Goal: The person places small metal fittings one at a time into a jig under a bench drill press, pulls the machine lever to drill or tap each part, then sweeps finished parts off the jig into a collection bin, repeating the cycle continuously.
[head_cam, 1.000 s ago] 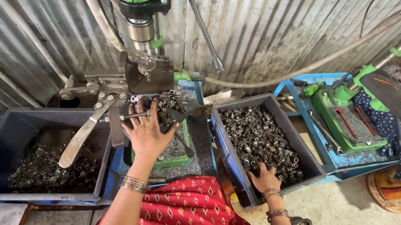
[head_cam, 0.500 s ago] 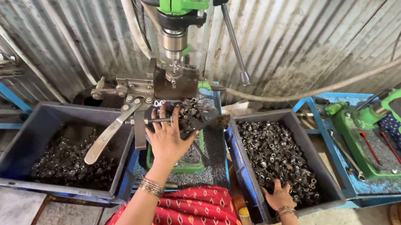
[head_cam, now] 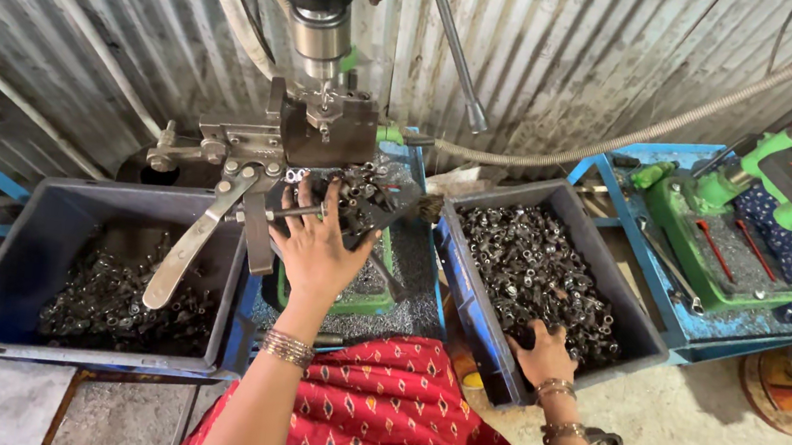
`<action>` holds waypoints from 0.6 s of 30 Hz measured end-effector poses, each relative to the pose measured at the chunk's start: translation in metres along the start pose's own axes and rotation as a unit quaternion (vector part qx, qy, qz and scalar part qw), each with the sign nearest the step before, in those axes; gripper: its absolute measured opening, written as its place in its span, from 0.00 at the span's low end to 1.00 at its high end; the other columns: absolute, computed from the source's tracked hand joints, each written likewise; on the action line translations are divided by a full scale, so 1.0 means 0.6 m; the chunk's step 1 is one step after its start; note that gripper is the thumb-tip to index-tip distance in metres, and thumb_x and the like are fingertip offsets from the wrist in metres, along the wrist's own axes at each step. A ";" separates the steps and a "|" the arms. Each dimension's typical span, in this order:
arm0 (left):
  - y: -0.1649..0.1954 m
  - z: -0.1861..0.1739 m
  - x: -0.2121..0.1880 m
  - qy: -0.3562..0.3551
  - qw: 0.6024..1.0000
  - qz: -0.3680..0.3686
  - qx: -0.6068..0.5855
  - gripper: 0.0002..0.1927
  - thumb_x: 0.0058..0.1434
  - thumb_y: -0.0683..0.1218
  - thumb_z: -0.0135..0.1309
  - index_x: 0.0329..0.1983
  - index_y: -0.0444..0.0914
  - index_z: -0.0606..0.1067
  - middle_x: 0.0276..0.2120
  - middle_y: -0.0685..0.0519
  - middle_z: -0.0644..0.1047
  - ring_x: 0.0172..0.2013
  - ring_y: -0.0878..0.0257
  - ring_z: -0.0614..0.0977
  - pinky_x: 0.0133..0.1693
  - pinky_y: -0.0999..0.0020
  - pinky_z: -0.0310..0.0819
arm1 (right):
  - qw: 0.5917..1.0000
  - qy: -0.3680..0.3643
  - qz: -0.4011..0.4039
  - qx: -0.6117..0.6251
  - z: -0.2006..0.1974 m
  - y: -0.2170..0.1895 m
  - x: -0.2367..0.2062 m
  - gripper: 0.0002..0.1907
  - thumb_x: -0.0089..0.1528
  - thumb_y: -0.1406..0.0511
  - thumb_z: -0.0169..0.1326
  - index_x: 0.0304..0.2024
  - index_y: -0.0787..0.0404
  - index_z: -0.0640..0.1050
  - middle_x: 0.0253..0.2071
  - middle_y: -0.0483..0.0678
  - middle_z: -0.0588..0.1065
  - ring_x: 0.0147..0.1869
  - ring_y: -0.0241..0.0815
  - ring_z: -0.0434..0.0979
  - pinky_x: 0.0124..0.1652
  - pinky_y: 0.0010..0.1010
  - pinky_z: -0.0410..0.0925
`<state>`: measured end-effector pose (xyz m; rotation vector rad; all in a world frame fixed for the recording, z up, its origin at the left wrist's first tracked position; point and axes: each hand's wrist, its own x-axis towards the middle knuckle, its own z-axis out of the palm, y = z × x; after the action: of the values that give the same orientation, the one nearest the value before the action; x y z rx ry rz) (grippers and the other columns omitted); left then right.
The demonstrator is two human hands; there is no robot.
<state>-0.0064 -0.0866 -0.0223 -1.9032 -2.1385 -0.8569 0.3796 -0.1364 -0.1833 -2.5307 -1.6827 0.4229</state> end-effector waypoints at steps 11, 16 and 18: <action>0.007 -0.006 0.003 -0.024 0.999 -0.021 -0.012 0.53 0.47 0.70 0.63 0.73 0.49 0.58 0.72 0.41 0.56 0.70 0.35 0.56 0.57 0.22 0.54 | 0.998 -0.039 -0.042 0.005 0.016 0.026 0.041 0.45 0.54 0.38 0.60 0.68 0.47 0.65 0.69 0.72 0.60 0.63 0.71 0.72 0.59 0.49 0.70; 0.005 0.002 0.001 -0.016 1.000 -0.015 -0.010 0.54 0.48 0.70 0.64 0.75 0.49 0.57 0.73 0.41 0.54 0.69 0.33 0.56 0.58 0.23 0.53 | 0.997 -0.032 -0.053 0.041 0.014 0.029 0.039 0.47 0.52 0.38 0.61 0.68 0.49 0.65 0.64 0.69 0.68 0.64 0.67 0.74 0.59 0.49 0.70; 0.004 0.006 0.001 -0.011 1.000 -0.014 -0.014 0.54 0.47 0.70 0.64 0.75 0.49 0.57 0.73 0.42 0.54 0.69 0.34 0.56 0.59 0.24 0.53 | 0.999 -0.033 -0.037 0.018 0.010 0.026 0.036 0.45 0.52 0.38 0.61 0.67 0.46 0.66 0.63 0.66 0.69 0.62 0.66 0.75 0.58 0.50 0.71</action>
<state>-0.0033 -0.0841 -0.0246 -1.9095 -2.1827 -0.8791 0.3996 -0.1232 -0.1962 -2.4468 -1.7679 0.5301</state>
